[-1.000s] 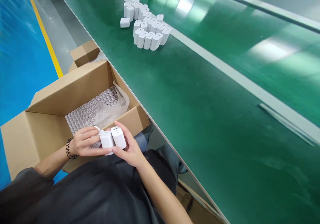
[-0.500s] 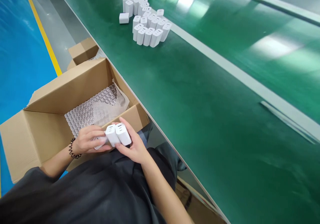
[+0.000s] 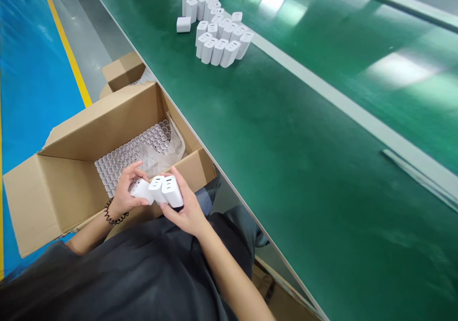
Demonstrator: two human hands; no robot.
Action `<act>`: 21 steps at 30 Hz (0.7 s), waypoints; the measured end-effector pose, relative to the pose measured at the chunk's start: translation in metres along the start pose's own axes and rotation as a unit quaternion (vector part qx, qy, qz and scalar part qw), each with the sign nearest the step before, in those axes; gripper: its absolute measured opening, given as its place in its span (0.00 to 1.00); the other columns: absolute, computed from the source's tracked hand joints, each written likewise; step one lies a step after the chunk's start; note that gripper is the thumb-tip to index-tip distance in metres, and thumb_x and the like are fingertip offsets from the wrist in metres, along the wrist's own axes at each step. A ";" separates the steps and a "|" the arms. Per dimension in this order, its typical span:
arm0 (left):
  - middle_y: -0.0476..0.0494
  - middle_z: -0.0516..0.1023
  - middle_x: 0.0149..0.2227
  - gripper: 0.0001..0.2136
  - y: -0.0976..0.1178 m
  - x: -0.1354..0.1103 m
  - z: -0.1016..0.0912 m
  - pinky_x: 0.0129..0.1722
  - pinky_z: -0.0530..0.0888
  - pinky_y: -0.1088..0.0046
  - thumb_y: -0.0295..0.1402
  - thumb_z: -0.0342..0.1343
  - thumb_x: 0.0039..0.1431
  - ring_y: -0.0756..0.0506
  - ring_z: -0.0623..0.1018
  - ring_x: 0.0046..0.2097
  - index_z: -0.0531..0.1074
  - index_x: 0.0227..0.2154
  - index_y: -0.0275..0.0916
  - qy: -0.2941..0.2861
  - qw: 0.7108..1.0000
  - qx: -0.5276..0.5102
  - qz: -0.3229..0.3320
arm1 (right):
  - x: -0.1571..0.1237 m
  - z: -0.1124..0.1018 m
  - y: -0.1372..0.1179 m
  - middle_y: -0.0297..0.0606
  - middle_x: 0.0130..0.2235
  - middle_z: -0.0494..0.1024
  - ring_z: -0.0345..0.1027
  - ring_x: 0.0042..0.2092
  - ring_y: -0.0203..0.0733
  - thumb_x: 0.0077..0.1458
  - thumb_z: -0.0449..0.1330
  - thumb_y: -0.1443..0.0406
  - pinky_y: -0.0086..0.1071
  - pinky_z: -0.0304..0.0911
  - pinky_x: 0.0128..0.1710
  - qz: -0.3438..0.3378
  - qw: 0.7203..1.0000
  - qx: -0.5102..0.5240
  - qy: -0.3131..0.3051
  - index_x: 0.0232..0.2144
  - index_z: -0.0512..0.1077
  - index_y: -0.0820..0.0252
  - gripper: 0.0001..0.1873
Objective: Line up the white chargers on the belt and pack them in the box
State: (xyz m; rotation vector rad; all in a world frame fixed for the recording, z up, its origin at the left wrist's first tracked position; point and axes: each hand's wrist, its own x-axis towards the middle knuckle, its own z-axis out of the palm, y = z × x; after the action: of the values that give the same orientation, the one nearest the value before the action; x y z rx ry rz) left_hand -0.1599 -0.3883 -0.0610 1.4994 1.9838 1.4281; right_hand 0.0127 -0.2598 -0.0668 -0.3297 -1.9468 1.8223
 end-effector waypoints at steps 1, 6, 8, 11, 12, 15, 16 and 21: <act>0.45 0.75 0.37 0.45 -0.002 -0.002 0.001 0.40 0.76 0.68 0.63 0.60 0.47 0.46 0.77 0.36 0.57 0.63 0.41 -0.007 1.000 0.004 -0.014 | 0.001 0.002 0.000 0.46 0.62 0.66 0.64 0.61 0.50 0.59 0.59 0.64 0.51 0.60 0.62 -0.018 0.999 -0.027 -0.009 0.69 0.44 0.49 0.42; 0.41 0.77 0.42 0.43 -0.008 -0.005 0.003 0.40 0.76 0.66 0.64 0.59 0.46 0.43 0.78 0.39 0.64 0.59 0.41 -0.051 0.997 0.063 0.008 | 0.005 0.008 0.003 0.44 0.64 0.63 0.61 0.62 0.53 0.59 0.57 0.67 0.54 0.62 0.60 -0.072 0.989 -0.101 -0.075 0.70 0.37 0.42 0.45; 0.39 0.77 0.44 0.40 -0.009 -0.004 0.002 0.40 0.76 0.66 0.62 0.60 0.48 0.42 0.78 0.40 0.65 0.59 0.42 -0.069 0.996 0.058 0.007 | 0.006 0.009 0.005 0.45 0.64 0.62 0.59 0.64 0.54 0.58 0.57 0.68 0.55 0.61 0.61 -0.083 0.988 -0.114 -0.070 0.70 0.35 0.43 0.47; 0.37 0.77 0.48 0.37 -0.009 -0.002 0.002 0.45 0.75 0.64 0.59 0.62 0.49 0.40 0.78 0.46 0.68 0.58 0.44 -0.086 0.996 0.020 -0.011 | 0.008 0.012 0.007 0.47 0.65 0.58 0.56 0.65 0.56 0.57 0.58 0.68 0.55 0.59 0.62 -0.094 0.986 -0.124 -0.057 0.70 0.33 0.44 0.49; 0.38 0.78 0.49 0.37 -0.009 -0.001 0.003 0.47 0.75 0.64 0.59 0.61 0.49 0.40 0.78 0.47 0.68 0.58 0.44 -0.087 0.996 0.005 -0.018 | 0.008 0.014 0.006 0.47 0.65 0.56 0.56 0.65 0.57 0.57 0.58 0.68 0.54 0.60 0.61 -0.087 0.986 -0.132 -0.054 0.70 0.32 0.44 0.50; 0.37 0.79 0.50 0.36 -0.010 0.000 0.004 0.48 0.74 0.63 0.61 0.59 0.50 0.39 0.78 0.48 0.71 0.56 0.43 -0.084 0.995 -0.035 -0.049 | 0.010 0.019 0.001 0.49 0.62 0.57 0.62 0.60 0.56 0.56 0.58 0.69 0.51 0.67 0.56 -0.051 0.983 -0.170 -0.043 0.70 0.30 0.45 0.52; 0.37 0.79 0.49 0.36 -0.010 0.000 0.004 0.48 0.74 0.62 0.62 0.58 0.50 0.39 0.78 0.47 0.73 0.55 0.42 -0.081 0.993 -0.048 -0.066 | 0.012 0.020 -0.003 0.50 0.60 0.58 0.64 0.58 0.55 0.55 0.58 0.69 0.50 0.68 0.54 -0.040 0.981 -0.184 -0.042 0.70 0.29 0.46 0.52; 0.38 0.80 0.46 0.32 -0.014 -0.001 0.001 0.48 0.74 0.62 0.62 0.55 0.54 0.39 0.78 0.46 0.76 0.49 0.39 -0.051 0.972 -0.122 -0.192 | 0.038 0.021 -0.019 0.52 0.57 0.60 0.72 0.47 0.53 0.55 0.60 0.64 0.46 0.73 0.44 0.038 0.966 -0.232 -0.109 0.71 0.29 0.54 0.53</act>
State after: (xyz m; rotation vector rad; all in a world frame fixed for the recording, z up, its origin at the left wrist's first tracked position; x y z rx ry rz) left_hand -0.1670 -0.3878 -0.0735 0.9983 1.8301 1.3387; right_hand -0.0276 -0.2620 -0.0429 -0.3640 -2.5452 1.4773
